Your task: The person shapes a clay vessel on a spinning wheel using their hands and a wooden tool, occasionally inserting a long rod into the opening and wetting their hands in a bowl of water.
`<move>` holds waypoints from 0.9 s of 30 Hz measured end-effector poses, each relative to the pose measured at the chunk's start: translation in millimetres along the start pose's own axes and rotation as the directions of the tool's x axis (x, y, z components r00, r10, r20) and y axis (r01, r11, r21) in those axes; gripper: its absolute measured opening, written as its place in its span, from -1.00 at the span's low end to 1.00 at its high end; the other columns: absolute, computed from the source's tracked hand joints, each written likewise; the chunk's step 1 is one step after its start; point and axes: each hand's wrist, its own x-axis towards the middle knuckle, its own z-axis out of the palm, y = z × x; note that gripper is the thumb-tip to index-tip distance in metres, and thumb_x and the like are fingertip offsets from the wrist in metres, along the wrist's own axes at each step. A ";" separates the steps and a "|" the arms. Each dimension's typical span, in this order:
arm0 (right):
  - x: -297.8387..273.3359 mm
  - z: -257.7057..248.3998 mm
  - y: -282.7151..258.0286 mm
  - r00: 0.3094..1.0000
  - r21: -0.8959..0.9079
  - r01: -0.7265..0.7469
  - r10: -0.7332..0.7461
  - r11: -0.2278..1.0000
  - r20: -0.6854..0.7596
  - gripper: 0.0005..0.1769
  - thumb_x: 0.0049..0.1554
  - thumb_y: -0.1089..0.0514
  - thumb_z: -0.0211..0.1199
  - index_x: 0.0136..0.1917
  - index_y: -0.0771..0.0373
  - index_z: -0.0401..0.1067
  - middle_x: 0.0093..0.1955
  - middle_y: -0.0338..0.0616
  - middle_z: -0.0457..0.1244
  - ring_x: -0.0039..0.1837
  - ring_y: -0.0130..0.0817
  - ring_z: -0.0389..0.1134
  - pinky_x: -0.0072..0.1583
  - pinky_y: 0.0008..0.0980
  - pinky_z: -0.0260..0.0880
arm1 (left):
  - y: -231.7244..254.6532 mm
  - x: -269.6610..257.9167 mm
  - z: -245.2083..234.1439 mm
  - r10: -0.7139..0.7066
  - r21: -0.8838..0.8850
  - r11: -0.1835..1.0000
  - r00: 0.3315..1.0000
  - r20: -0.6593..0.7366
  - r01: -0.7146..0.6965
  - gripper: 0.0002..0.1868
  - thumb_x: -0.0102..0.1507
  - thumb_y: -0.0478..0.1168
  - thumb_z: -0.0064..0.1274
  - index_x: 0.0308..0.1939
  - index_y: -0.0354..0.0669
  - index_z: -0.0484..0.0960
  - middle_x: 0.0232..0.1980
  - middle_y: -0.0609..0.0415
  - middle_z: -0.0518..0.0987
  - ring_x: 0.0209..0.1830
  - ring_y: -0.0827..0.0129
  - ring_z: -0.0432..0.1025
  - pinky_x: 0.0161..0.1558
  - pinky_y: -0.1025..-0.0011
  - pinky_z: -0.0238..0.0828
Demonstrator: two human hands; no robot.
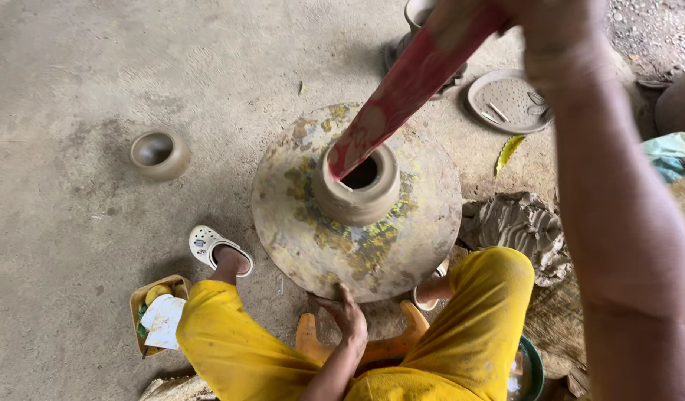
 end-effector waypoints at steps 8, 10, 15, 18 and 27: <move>11.9 55.8 -0.3 0.954 -0.025 -0.265 0.266 0.964 0.142 -0.75 0.15 0.33 0.32 0.11 0.13 0.53 0.04 -0.30 0.42 0.05 -0.59 0.47 0.16 -0.55 0.55 | 46.6 66.5 -58.0 -0.035 0.061 0.998 0.994 0.101 0.029 -0.06 0.37 0.13 -0.16 0.61 -0.22 -0.31 0.65 -0.22 -0.12 0.66 0.03 -0.12 0.57 -0.03 -0.21; 18.5 38.0 -5.3 0.969 -0.004 -0.208 0.206 0.978 0.137 -0.83 0.28 0.33 0.33 0.14 0.19 0.53 0.06 -0.23 0.43 0.04 -0.49 0.48 0.04 -0.50 0.49 | 63.2 94.9 -61.6 0.070 0.164 0.983 0.994 0.086 -0.083 -0.09 0.39 0.10 -0.17 0.62 -0.17 -0.31 0.67 -0.21 -0.27 0.68 0.01 -0.22 0.60 -0.01 -0.30; 22.8 16.8 -21.8 0.981 -0.066 -0.134 0.141 0.989 0.132 -0.75 0.54 0.29 0.30 -0.05 0.33 0.48 -0.09 -0.08 0.44 -0.15 -0.40 0.38 -0.17 -0.53 0.23 | 72.5 150.2 -43.2 0.063 0.240 0.967 0.995 0.079 -0.080 -0.10 0.36 0.02 -0.09 0.62 -0.07 -0.28 0.24 -0.25 0.48 0.02 0.10 0.49 0.06 0.18 0.57; 22.6 39.5 -9.3 0.977 -0.047 -0.203 0.206 0.978 0.061 -0.90 0.35 0.30 0.36 0.15 0.28 0.53 0.02 -0.12 0.44 -0.06 -0.40 0.50 -0.15 -0.44 0.46 | 43.6 147.9 -40.0 0.179 0.212 0.960 0.983 0.033 -0.182 -0.29 0.41 -0.05 -0.08 0.58 -0.15 0.06 0.05 -0.17 0.61 -0.31 0.29 0.51 -0.30 0.32 0.58; -10.6 70.5 40.7 0.735 0.043 -0.656 0.624 0.754 0.266 -0.51 0.13 0.32 0.29 0.34 0.26 0.41 0.19 -0.11 0.38 0.10 -0.36 0.49 -0.03 -0.44 0.57 | 39.7 101.8 -44.0 0.103 0.058 0.992 0.991 0.088 -0.108 -0.21 0.33 -0.06 -0.02 0.57 -0.21 0.02 0.28 -0.33 0.47 0.10 0.07 0.48 0.12 0.06 0.50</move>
